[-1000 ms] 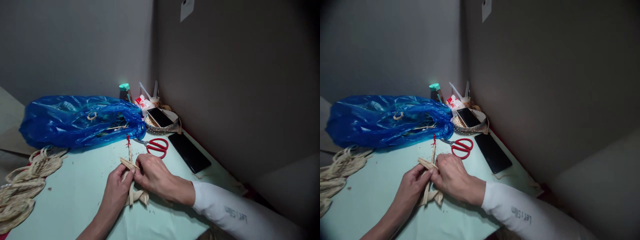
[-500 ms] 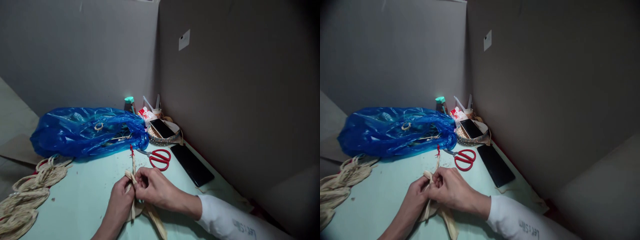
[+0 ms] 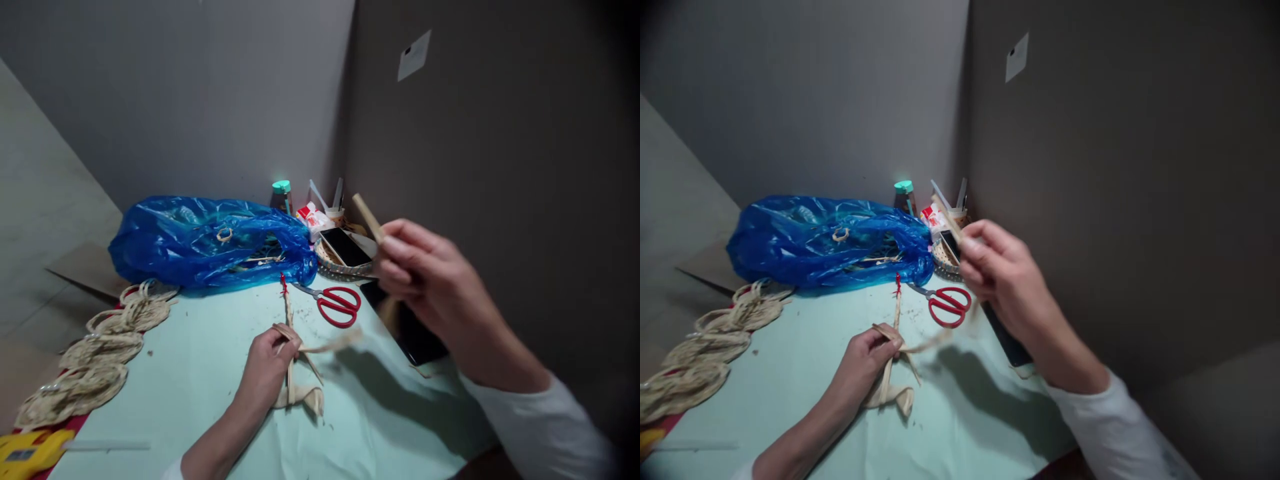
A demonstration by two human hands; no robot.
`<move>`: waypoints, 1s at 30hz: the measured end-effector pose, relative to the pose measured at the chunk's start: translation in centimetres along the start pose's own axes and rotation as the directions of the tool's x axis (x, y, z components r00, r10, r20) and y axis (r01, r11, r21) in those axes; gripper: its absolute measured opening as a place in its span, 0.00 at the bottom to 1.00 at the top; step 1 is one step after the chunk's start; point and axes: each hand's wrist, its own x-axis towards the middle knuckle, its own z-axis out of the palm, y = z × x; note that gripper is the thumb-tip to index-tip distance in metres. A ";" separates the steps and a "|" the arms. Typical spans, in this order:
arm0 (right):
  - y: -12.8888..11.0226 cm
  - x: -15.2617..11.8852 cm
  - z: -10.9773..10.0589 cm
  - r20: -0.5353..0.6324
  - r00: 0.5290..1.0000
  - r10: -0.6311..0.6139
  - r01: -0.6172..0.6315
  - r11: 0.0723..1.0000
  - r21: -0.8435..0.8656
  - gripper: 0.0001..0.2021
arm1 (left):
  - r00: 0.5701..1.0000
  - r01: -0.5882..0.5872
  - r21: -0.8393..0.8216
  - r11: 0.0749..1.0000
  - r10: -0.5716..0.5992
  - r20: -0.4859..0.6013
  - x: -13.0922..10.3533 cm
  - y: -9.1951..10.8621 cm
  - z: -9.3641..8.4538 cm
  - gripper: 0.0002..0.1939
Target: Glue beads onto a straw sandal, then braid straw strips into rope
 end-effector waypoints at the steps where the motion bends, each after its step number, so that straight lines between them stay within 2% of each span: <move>1: -0.7 0.4 -0.8 -0.060 0.997 -0.054 0.046 0.991 -0.125 0.05 | 1.000 0.002 -0.018 1.000 -0.002 0.000 0.0 0.1 0.0 0.07; 2: -1.1 1.0 -1.6 -0.123 0.982 -0.140 0.101 0.955 -0.277 0.05 | 1.000 0.006 -0.035 0.999 -0.006 0.000 0.0 0.1 -0.1 0.06; 3: -1.2 1.6 -2.5 -0.178 0.952 -0.250 0.140 0.871 -0.471 0.04 | 1.000 0.008 -0.054 0.998 -0.008 0.000 -0.1 0.1 -0.1 0.06; 4: -0.9 2.2 -3.3 -0.218 0.908 -0.357 0.129 0.735 -0.666 0.04 | 1.000 0.013 -0.074 0.997 -0.013 -0.002 -0.1 0.2 -0.1 0.07; 5: -0.4 2.8 -4.0 -0.210 0.878 -0.429 0.073 0.556 -0.828 0.03 | 1.000 0.026 -0.094 0.995 -0.026 -0.002 -0.1 0.3 -0.2 0.07; 6: 0.4 3.4 -4.5 -0.161 0.878 -0.451 0.019 0.369 -0.929 0.03 | 0.999 0.050 -0.116 0.992 -0.050 0.000 -0.1 0.4 -0.2 0.08; 7: 1.2 3.8 -4.8 -0.103 0.893 -0.438 -0.003 0.222 -0.975 0.05 | 0.997 0.080 -0.143 0.986 -0.080 0.008 -0.2 0.5 -0.2 0.09; 8: 2.2 4.0 -4.7 -0.034 0.909 -0.415 0.018 0.121 -0.992 0.07 | 0.994 0.111 -0.174 0.979 -0.109 0.022 -0.2 0.5 -0.2 0.10; 9: 3.1 4.0 -4.3 0.031 0.925 -0.378 0.068 0.084 -0.994 0.10 | 0.990 0.137 -0.204 0.969 -0.132 0.040 -0.3 0.6 -0.3 0.11; 10: 4.0 3.8 -3.5 0.088 0.940 -0.329 0.132 0.114 -0.985 0.11 | 0.988 0.154 -0.232 0.960 -0.145 0.057 -0.4 0.7 -0.3 0.12; 11: 4.8 3.5 -2.5 0.154 0.955 -0.252 0.210 0.211 -0.955 0.12 | 0.987 0.161 -0.255 0.954 -0.148 0.070 -0.5 0.7 -0.3 0.12; 12: 5.7 3.0 -1.3 0.230 0.959 -0.163 0.275 0.360 -0.891 0.11 | 0.986 0.160 -0.270 0.949 -0.145 0.077 -0.5 0.7 -0.2 0.13; 13: 6.4 2.4 0.0 0.340 0.939 -0.046 0.314 0.514 -0.798 0.11 | 0.987 0.157 -0.274 0.949 -0.141 0.075 -0.6 0.6 -0.2 0.13; 14: 7.2 1.7 1.2 0.405 0.914 0.005 0.313 0.624 -0.716 0.10 | 0.988 0.153 -0.265 0.952 -0.141 0.066 -0.6 0.5 -0.2 0.12; 15: 8.0 1.2 2.3 0.437 0.899 0.032 0.297 0.689 -0.661 0.10 | 0.989 0.150 -0.246 0.958 -0.141 0.054 -0.6 0.4 -0.1 0.11; 17: 9.4 0.2 3.9 0.458 0.889 0.030 0.287 0.743 -0.605 0.09 | 0.990 0.142 -0.191 0.971 -0.140 0.020 -0.5 0.3 -0.1 0.08; 18: 10.0 -0.1 4.4 0.435 0.900 0.009 0.276 0.761 -0.587 0.07 | 0.990 0.140 -0.163 0.977 -0.141 0.006 -0.5 0.3 0.0 0.07; 22: 11.6 -0.5 4.5 0.338 0.941 -0.011 0.203 0.817 -0.540 0.04 | 0.989 0.149 -0.108 0.983 -0.151 -0.006 -0.4 0.4 0.1 0.08; 26: 11.8 -0.5 4.4 0.275 0.960 0.043 0.099 0.869 -0.484 0.03 | 0.985 0.171 -0.128 0.977 -0.169 0.021 -0.6 0.4 0.1 0.11; 30: 11.2 -0.2 4.1 0.199 0.975 0.098 -0.026 0.942 -0.336 0.04 | 0.971 0.238 -0.241 0.941 -0.232 0.055 -0.7 0.4 0.1 0.14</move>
